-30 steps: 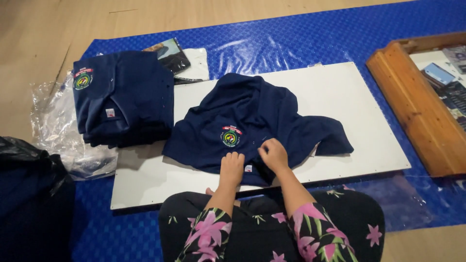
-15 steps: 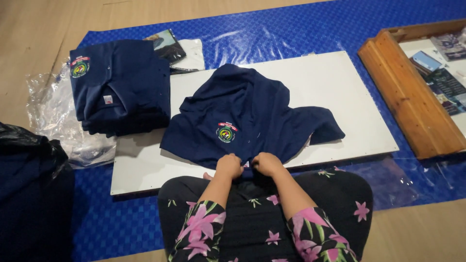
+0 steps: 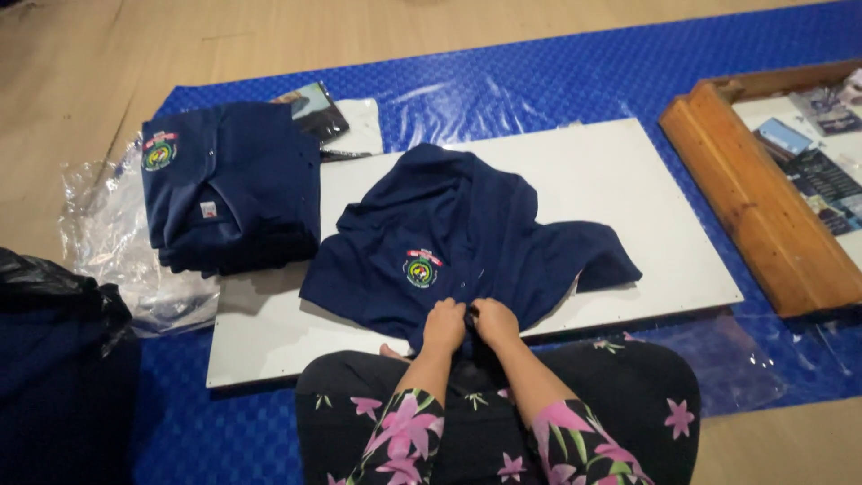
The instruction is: The person folds a navy blue polo shirt by hand on a white board.
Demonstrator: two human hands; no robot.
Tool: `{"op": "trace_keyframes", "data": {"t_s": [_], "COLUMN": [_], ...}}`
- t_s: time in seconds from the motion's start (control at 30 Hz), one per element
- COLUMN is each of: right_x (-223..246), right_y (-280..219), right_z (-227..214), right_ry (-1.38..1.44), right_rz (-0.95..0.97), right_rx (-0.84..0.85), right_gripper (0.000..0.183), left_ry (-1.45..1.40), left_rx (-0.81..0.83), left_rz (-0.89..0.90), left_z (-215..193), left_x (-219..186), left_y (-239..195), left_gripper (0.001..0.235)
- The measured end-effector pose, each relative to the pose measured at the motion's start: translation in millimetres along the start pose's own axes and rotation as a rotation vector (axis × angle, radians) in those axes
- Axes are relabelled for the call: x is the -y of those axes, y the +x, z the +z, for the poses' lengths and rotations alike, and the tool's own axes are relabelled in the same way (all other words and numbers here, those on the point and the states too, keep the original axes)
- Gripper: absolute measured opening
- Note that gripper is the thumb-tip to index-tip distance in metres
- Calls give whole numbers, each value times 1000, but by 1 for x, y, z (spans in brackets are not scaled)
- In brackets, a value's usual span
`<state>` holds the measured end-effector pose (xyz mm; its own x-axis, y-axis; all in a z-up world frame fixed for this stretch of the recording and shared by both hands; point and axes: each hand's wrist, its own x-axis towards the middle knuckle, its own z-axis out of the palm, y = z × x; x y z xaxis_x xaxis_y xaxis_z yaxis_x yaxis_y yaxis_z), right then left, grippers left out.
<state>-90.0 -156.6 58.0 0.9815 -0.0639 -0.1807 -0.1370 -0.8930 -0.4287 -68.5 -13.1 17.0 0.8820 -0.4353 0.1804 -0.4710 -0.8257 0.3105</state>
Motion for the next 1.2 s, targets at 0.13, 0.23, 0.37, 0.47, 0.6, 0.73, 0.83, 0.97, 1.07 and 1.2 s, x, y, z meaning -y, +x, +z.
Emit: {"op": "trace_keyframes", "data": {"t_s": [0.13, 0.23, 0.37, 0.47, 0.6, 0.73, 0.83, 0.97, 1.07, 1.2], "right_x": [9, 13, 12, 10, 18, 18, 19, 18, 21, 19], "right_y": [-2, 2, 10, 12, 11, 12, 12, 12, 8, 7], "right_z": [-12, -4, 7, 11, 2, 2, -1, 0, -6, -5], "right_ry": [-67, -159, -194, -163, -73, -94, -87, 10, 54, 57], "right_rz": [-8, -97, -130, -132, -36, -10, 6, 24, 2, 8], "right_rx": [-17, -84, -79, -52, 25, 22, 63, 80, 62, 53], "right_gripper": [20, 24, 17, 16, 21, 22, 21, 20, 19, 18], "left_ry": [-110, -263, -300, -308, -375, -359, -320, -368, -358, -284], "left_rx": [-37, 89, 161, 179, 200, 219, 212, 174, 198, 244], "left_rz": [-158, -374, -444, -461, -539, -550, -539, -509, -450, -431], "left_z": [8, -8, -25, -30, -40, -17, -46, -76, -71, -48], "left_x": [6, 8, 7, 5, 5, 14, 1, -12, -11, -3], "left_y": [12, 15, 16, 15, 17, 19, 14, 9, 9, 12], "left_gripper": [24, 33, 29, 26, 29, 31, 29, 30, 30, 31]}}
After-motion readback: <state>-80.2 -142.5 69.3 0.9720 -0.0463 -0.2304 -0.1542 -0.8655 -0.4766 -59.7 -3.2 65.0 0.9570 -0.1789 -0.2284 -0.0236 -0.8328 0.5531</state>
